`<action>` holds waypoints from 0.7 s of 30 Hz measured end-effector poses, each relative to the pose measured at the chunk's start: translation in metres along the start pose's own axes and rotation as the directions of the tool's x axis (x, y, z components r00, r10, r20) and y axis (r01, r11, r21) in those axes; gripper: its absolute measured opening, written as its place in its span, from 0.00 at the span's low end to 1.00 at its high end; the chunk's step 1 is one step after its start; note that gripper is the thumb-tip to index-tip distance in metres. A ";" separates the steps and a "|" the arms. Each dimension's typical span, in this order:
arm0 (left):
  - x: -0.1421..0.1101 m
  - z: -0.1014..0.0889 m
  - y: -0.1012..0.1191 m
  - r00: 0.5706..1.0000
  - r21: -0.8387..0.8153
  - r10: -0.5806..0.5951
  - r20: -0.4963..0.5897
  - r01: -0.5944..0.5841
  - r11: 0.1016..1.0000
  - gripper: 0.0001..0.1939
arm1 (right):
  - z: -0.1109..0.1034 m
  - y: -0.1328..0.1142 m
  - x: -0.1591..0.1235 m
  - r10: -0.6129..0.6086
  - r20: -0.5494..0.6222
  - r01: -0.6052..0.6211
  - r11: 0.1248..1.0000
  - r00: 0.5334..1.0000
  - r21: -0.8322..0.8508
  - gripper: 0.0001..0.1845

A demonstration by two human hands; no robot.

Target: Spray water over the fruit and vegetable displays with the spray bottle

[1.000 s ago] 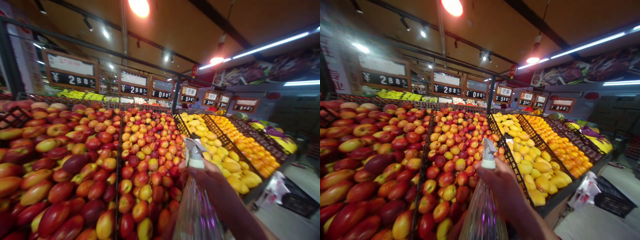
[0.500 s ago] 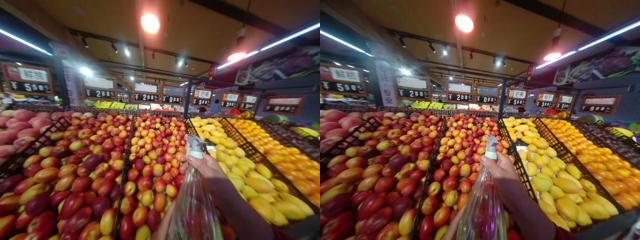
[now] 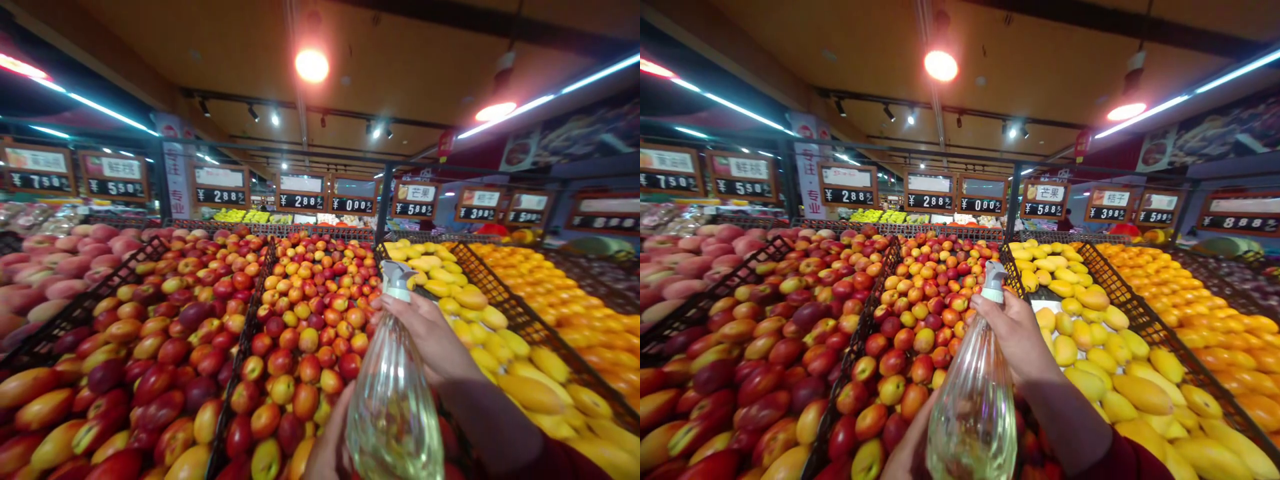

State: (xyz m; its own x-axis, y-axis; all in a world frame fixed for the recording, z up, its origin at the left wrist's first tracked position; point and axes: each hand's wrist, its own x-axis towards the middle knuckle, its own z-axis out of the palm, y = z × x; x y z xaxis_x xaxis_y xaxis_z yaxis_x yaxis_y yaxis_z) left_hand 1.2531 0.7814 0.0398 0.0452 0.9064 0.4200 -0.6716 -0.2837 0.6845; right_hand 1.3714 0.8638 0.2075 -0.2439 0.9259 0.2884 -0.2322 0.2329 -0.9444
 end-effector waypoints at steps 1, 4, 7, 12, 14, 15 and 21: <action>0.000 0.002 -0.001 1.000 0.022 0.000 0.001 0.000 1.000 0.37 | -0.002 -0.001 0.000 -0.012 0.006 0.012 1.000 1.000 -0.001 0.24; 0.002 0.005 -0.001 0.999 0.074 0.030 0.024 -0.032 0.997 0.39 | -0.006 -0.002 0.001 -0.065 0.008 0.065 0.998 0.998 -0.022 0.23; 0.002 0.008 0.000 0.997 0.099 0.049 0.051 -0.054 0.994 0.41 | -0.009 -0.003 0.002 -0.060 0.022 0.060 0.998 0.998 -0.010 0.23; -0.001 0.012 0.005 0.997 0.100 0.060 0.049 -0.065 0.993 0.41 | -0.006 0.001 0.004 -0.043 0.068 0.040 0.998 0.997 0.045 0.24; -0.005 0.009 0.006 0.999 0.113 0.038 -0.002 -0.037 0.993 0.40 | -0.002 0.004 0.006 -0.033 0.093 0.027 0.998 0.995 0.065 0.23; -0.008 0.006 0.005 0.999 0.122 0.031 -0.039 -0.027 0.992 0.40 | 0.001 0.006 0.006 -0.029 0.102 0.022 0.998 0.994 0.067 0.23; -0.024 -0.018 -0.001 0.989 0.143 0.047 -0.141 -0.027 0.989 0.44 | 0.018 0.012 0.005 -0.040 0.164 0.027 0.996 0.986 0.081 0.20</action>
State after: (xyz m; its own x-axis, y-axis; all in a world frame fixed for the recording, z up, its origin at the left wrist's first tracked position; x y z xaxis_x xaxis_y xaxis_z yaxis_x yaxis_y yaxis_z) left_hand 1.2397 0.7658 0.0182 -0.0914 0.9272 0.3633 -0.5599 -0.3495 0.7512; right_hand 1.3506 0.8655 0.2008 -0.3851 0.8547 0.3482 -0.3144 0.2333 -0.9202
